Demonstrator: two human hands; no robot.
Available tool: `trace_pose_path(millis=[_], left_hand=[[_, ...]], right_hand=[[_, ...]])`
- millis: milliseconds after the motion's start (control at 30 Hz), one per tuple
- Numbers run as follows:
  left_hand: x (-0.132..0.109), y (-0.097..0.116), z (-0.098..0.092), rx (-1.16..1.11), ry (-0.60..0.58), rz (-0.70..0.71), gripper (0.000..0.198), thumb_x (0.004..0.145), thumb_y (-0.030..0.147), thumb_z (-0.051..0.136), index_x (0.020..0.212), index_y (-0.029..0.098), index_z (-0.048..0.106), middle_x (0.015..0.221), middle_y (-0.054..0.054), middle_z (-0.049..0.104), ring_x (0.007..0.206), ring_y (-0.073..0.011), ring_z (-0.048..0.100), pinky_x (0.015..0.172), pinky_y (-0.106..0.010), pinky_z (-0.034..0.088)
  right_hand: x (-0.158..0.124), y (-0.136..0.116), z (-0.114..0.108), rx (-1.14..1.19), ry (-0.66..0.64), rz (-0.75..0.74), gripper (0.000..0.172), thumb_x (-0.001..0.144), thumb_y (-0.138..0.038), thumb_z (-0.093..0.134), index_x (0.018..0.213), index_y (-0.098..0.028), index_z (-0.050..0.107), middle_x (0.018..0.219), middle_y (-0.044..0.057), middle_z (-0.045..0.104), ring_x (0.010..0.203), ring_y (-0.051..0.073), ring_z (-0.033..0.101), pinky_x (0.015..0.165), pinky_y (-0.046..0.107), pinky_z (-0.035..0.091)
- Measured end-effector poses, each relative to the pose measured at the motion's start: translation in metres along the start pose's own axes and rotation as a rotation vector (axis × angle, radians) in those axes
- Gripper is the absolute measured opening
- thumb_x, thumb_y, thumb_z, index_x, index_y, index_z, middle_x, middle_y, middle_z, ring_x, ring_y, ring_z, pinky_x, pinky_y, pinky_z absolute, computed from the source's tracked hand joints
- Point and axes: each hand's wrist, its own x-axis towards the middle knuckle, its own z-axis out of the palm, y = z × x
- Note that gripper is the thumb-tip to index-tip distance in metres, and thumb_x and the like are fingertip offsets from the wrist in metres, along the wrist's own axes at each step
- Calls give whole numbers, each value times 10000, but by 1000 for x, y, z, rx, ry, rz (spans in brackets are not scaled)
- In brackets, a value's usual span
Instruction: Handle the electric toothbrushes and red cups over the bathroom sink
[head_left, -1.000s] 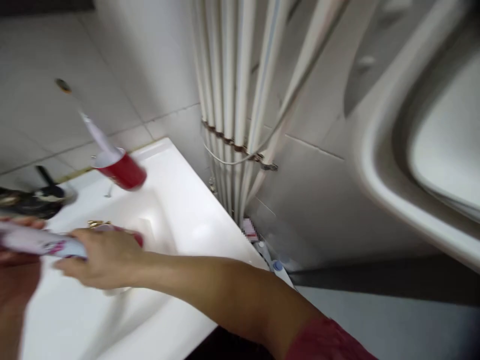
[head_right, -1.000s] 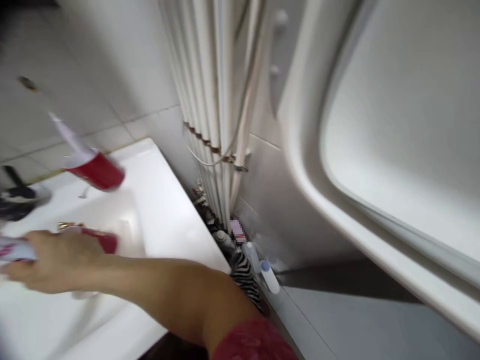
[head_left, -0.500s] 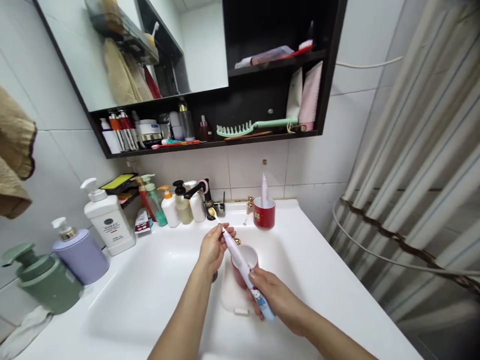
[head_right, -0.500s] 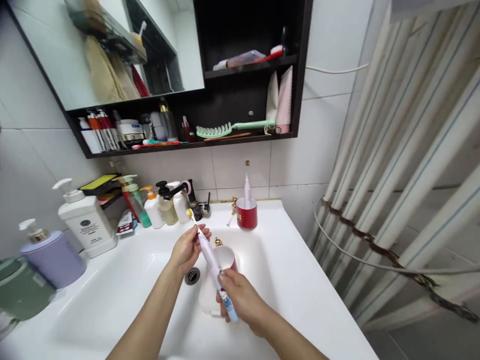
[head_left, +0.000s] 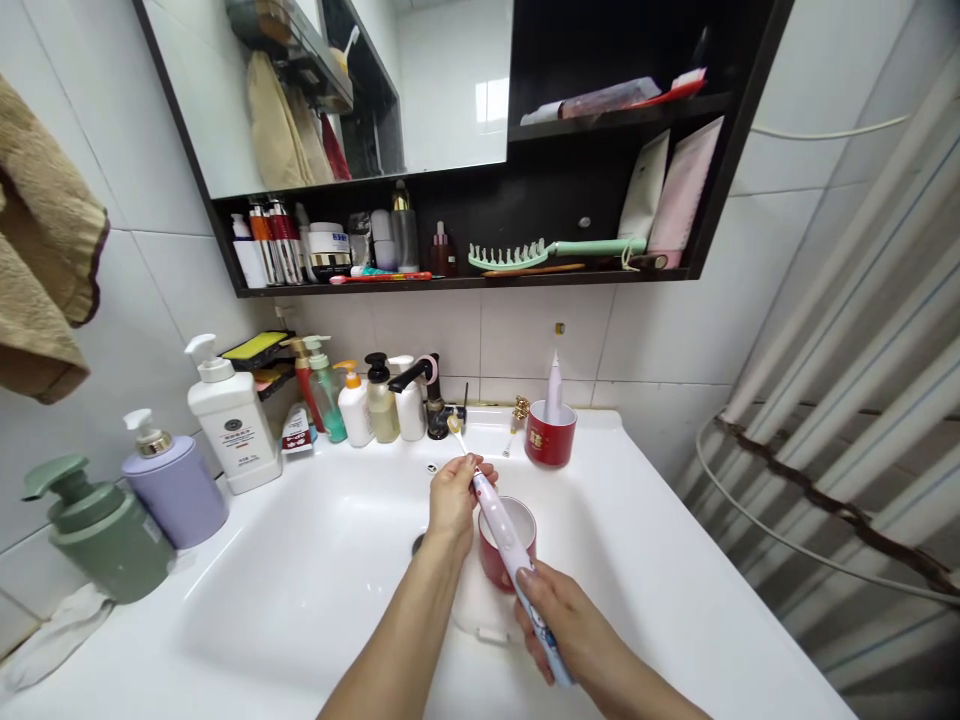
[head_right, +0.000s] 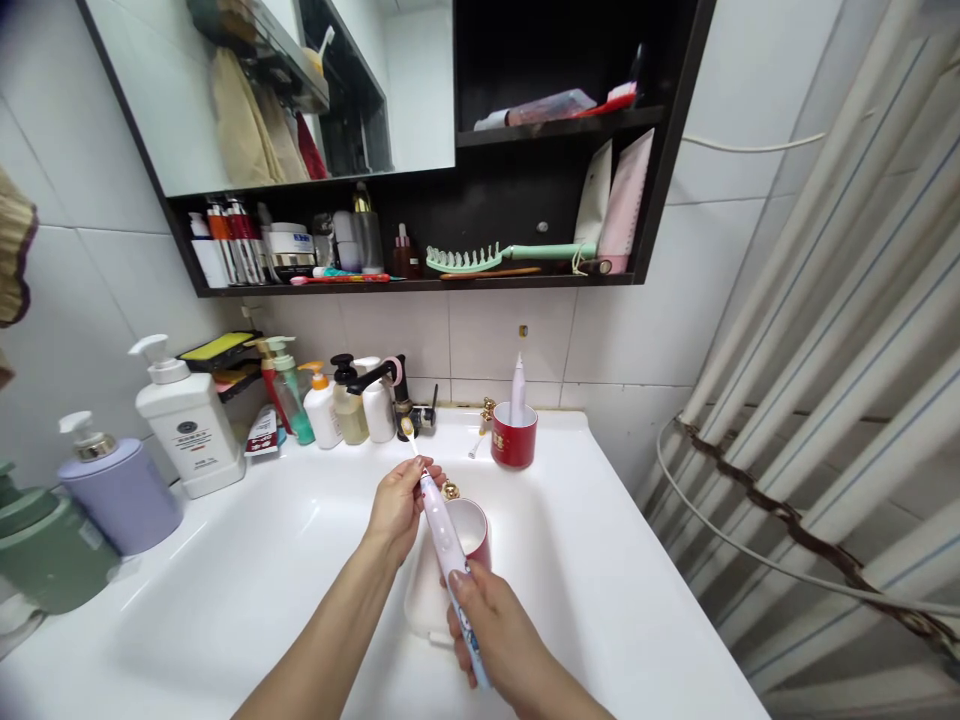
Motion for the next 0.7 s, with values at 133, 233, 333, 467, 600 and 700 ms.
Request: trace_pose_path(millis=[133, 233, 333, 467, 600, 700], left_hand=[[-1, -2, 1, -28, 44, 3, 97, 622, 201, 506, 627, 105, 496, 503, -14, 545, 462, -88, 524, 496, -205, 405], [0, -3, 0, -55, 78, 6, 84, 624, 188, 502, 611, 106, 490, 477, -3, 528, 444, -85, 515, 477, -204, 405], [2, -3, -2, -65, 83, 2, 77, 631, 181, 494, 613, 106, 489, 485, -5, 529, 449, -87, 518, 474, -206, 409], [3, -3, -1, -67, 99, -3, 69, 655, 164, 469, 615, 109, 479, 478, 0, 521, 446, -82, 516, 475, -202, 412], [6, -4, -3, -62, 124, -22, 67, 675, 148, 446, 622, 113, 468, 487, 3, 515, 448, -76, 517, 482, -196, 417], [17, -1, -11, -14, 179, 9, 89, 704, 159, 407, 636, 122, 453, 517, 7, 515, 460, -52, 516, 513, -174, 422]], right_hand=[[-1, -1, 3, -135, 89, -56, 307, 693, -475, 335, 671, -170, 370, 479, -71, 366, 347, 30, 334, 338, 163, 285], [-2, -3, 5, 6, -5, 32, 330, 703, -493, 283, 704, -172, 363, 510, -66, 373, 336, 25, 315, 319, 160, 272], [-3, -4, 5, -2, 4, 35, 330, 687, -498, 317, 678, -171, 359, 523, -61, 388, 338, 23, 327, 313, 155, 259], [-3, -6, 3, -11, -10, 64, 328, 691, -500, 302, 675, -177, 353, 519, -64, 392, 329, 22, 323, 311, 155, 260], [-3, -6, -1, -101, 34, 67, 300, 701, -471, 307, 662, -177, 348, 508, -65, 387, 341, 27, 344, 313, 153, 270], [-5, -6, -3, -134, 11, 115, 287, 710, -453, 294, 671, -175, 352, 513, -63, 390, 338, 26, 345, 298, 147, 254]])
